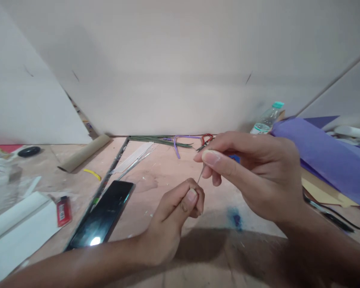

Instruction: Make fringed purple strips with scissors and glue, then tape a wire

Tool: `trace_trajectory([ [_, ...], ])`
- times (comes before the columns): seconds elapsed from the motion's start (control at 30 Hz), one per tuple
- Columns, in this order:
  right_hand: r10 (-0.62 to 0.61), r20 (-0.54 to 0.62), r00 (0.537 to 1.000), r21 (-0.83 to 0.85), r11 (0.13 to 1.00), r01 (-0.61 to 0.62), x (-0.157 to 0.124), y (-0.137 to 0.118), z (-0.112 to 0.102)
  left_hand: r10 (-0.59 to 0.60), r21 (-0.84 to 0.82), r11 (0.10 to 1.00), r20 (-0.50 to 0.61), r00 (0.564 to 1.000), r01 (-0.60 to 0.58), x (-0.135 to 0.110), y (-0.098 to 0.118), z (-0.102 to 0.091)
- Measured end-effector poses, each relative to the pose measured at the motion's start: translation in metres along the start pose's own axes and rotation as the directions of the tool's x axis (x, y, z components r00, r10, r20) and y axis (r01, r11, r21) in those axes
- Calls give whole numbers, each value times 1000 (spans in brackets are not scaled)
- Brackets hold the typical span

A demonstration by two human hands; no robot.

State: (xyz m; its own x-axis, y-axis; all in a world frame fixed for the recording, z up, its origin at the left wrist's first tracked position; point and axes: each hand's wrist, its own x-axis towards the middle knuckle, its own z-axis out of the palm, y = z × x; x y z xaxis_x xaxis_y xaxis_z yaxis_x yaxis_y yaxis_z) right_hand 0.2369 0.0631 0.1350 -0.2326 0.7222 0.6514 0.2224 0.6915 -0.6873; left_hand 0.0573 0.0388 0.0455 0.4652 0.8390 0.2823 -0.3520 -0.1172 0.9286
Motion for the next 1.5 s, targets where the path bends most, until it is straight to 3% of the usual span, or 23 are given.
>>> trace_trajectory([
  [0.2, -72, 60, 996, 8, 997, 72, -4, -4, 2, -19, -13, 1000, 74, 997, 20, -2, -5, -1],
  [0.67, -84, 145, 986, -13, 996, 87, 0, -9, -2, -50, 23, 999, 156, 986, 47, -4, -21, -9],
  [0.87, -85, 134, 987, -4, 996, 86, -2, -3, -4, -58, 65, 997, 155, 986, 48, -3, -27, -10],
  [1.2, -94, 74, 993, -97, 990, 101, -1, -2, -12, -77, 186, 981, 158, 984, 47, -11, -68, -11],
  [1.5, -24, -32, 999, -100, 995, 21, -1, -9, -30, -67, 313, 950, 197, 978, 2, -10, -74, -16],
])
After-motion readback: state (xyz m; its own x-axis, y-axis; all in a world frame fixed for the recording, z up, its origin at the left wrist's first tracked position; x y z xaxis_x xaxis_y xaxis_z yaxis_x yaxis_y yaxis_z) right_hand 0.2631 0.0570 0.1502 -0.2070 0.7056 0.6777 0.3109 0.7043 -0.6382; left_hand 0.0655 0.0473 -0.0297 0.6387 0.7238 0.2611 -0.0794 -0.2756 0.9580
